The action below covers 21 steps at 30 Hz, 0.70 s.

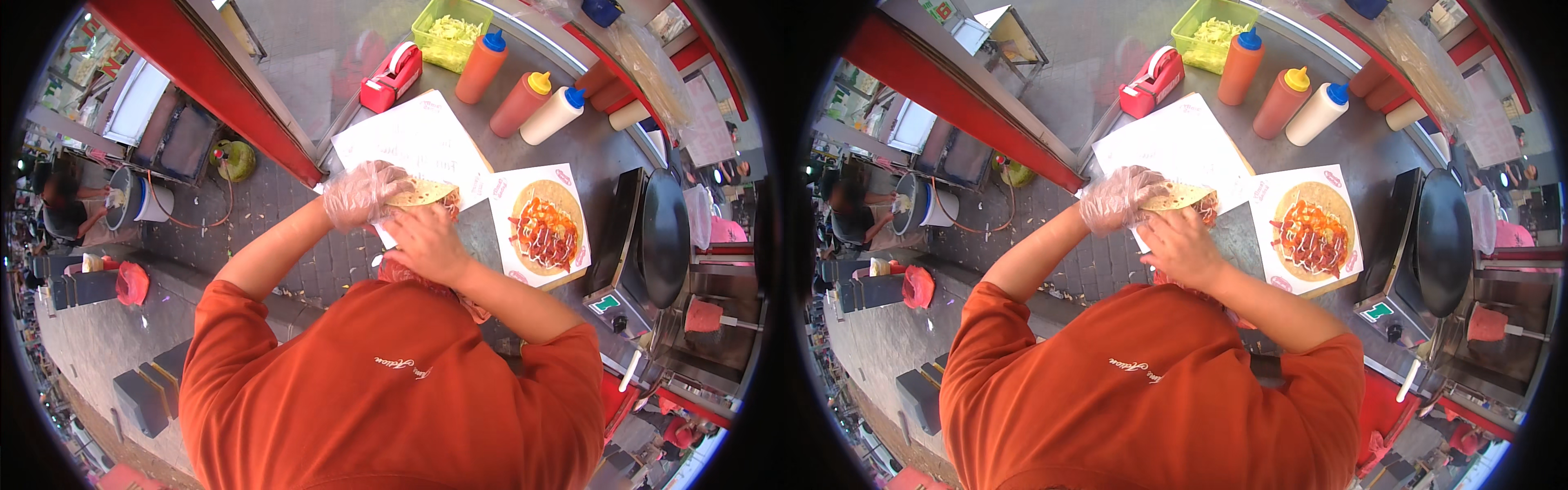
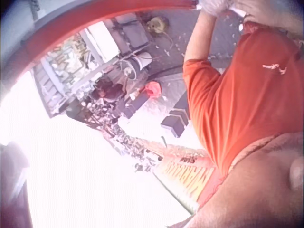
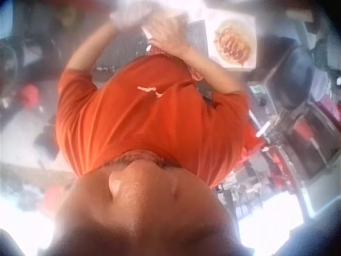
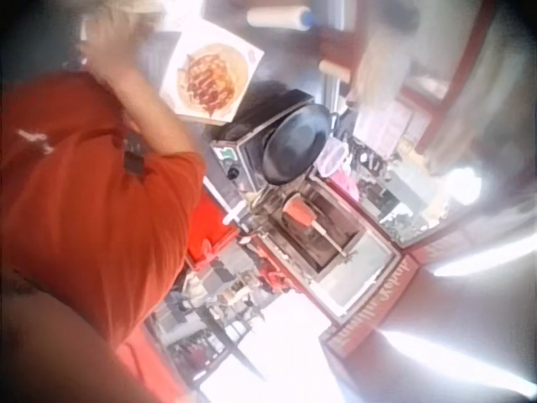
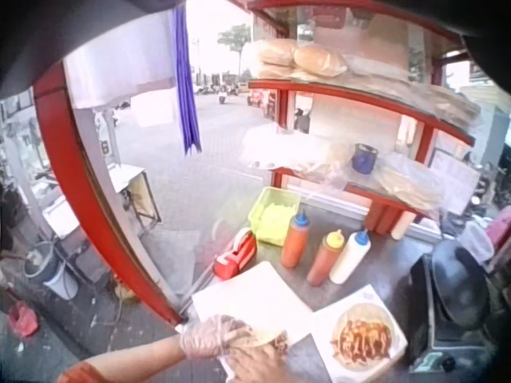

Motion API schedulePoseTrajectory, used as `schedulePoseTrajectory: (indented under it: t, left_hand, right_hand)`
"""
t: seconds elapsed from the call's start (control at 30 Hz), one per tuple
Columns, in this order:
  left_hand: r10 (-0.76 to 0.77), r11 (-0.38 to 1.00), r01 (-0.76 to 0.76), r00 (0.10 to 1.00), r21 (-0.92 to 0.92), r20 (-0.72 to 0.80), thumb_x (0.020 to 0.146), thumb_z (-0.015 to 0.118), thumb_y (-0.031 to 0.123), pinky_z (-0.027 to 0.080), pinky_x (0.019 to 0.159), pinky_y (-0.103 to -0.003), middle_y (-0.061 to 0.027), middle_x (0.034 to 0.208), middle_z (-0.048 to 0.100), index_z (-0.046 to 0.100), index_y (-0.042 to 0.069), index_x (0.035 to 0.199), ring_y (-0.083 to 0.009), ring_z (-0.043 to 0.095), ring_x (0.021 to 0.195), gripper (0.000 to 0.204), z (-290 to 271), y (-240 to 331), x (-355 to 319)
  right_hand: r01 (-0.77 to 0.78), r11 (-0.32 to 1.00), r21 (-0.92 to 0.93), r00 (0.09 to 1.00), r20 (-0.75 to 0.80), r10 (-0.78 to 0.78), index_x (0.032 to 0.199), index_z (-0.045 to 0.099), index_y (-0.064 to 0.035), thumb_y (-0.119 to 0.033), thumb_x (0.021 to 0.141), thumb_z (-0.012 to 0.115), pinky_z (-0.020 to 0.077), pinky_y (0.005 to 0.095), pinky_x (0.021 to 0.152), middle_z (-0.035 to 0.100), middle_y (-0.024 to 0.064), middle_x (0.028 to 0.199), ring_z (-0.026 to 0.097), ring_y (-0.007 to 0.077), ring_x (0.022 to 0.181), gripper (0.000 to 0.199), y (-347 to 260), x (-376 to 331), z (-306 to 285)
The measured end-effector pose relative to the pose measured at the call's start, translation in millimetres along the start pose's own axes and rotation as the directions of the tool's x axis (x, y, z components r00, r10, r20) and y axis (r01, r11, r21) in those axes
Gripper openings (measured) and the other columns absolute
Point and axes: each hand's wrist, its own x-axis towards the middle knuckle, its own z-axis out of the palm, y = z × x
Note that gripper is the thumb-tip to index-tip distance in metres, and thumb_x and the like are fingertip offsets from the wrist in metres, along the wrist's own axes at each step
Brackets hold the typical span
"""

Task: The person assembles street tacos by placing cooked meat onto tortillas, adding shredded cabbage, and drizzling sauces. The tacos are then wrapped in paper and placed into a bag for serving.

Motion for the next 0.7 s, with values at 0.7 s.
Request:
schedulePoseTrajectory:
  t: [0.7]
  left_hand:
    - [-0.165,0.953,0.185,0.981,-0.239,0.104,0.103,0.067,0.045,0.054,0.094,-0.047,-0.0156,0.114,0.077,0.079,0.008,0.112,-0.0339,0.07,0.105,0.04,-20.8,-3.7,10.9]
  right_hand:
    - [-0.444,0.869,0.219,0.893,0.034,0.448,0.081,0.079,-0.0141,-0.02,0.084,0.083,0.0372,0.044,0.096,0.072,0.0004,0.075,0.065,0.0226,0.088,0.008,46.3,18.7,0.5]
